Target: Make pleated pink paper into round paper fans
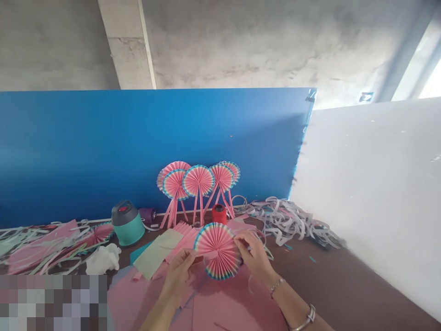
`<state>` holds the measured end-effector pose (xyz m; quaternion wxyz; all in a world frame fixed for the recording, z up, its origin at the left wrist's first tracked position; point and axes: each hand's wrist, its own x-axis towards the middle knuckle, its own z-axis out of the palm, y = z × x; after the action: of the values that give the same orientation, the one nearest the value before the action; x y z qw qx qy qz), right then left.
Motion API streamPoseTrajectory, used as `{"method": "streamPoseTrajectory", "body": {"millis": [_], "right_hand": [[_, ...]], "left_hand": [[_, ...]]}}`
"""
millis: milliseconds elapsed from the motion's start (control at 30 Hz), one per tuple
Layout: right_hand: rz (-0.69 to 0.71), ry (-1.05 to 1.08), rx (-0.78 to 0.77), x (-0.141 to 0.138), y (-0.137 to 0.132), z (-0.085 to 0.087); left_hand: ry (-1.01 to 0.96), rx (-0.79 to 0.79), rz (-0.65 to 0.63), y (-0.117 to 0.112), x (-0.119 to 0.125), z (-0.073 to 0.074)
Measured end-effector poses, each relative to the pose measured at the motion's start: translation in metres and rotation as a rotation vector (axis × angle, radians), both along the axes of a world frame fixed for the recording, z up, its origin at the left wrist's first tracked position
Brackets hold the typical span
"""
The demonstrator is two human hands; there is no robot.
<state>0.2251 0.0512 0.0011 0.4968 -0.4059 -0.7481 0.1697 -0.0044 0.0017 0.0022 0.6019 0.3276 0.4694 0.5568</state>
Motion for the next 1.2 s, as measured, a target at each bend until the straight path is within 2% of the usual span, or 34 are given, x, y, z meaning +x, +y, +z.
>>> {"method": "streamPoseTrajectory", "body": {"millis": [167,333,500,700,967,1100,1200], "right_hand": [[-0.054,0.049,0.001,0.001,0.004,-0.007],[-0.068,0.059,0.024,0.0,0.004,-0.009],[-0.082,0.071,0.057,0.0,0.003,-0.005],[-0.078,0.05,0.077,-0.001,0.002,-0.003],[-0.058,0.032,0.082,-0.002,0.0,0.0],[-0.044,0.05,0.053,0.002,0.003,-0.002],[-0.033,0.071,0.041,0.004,0.006,-0.003]], "left_hand": [[-0.243,-0.088,-0.119,-0.006,0.009,0.008],[-0.157,-0.227,-0.191,-0.006,0.013,0.01],[-0.127,-0.164,-0.189,-0.003,0.014,0.0],[0.098,0.02,-0.196,-0.004,0.014,-0.01],[0.117,0.097,-0.151,-0.003,0.015,-0.019],[0.142,0.157,-0.195,0.0,0.011,-0.019],[0.229,0.207,-0.167,0.0,0.007,-0.015]]}}
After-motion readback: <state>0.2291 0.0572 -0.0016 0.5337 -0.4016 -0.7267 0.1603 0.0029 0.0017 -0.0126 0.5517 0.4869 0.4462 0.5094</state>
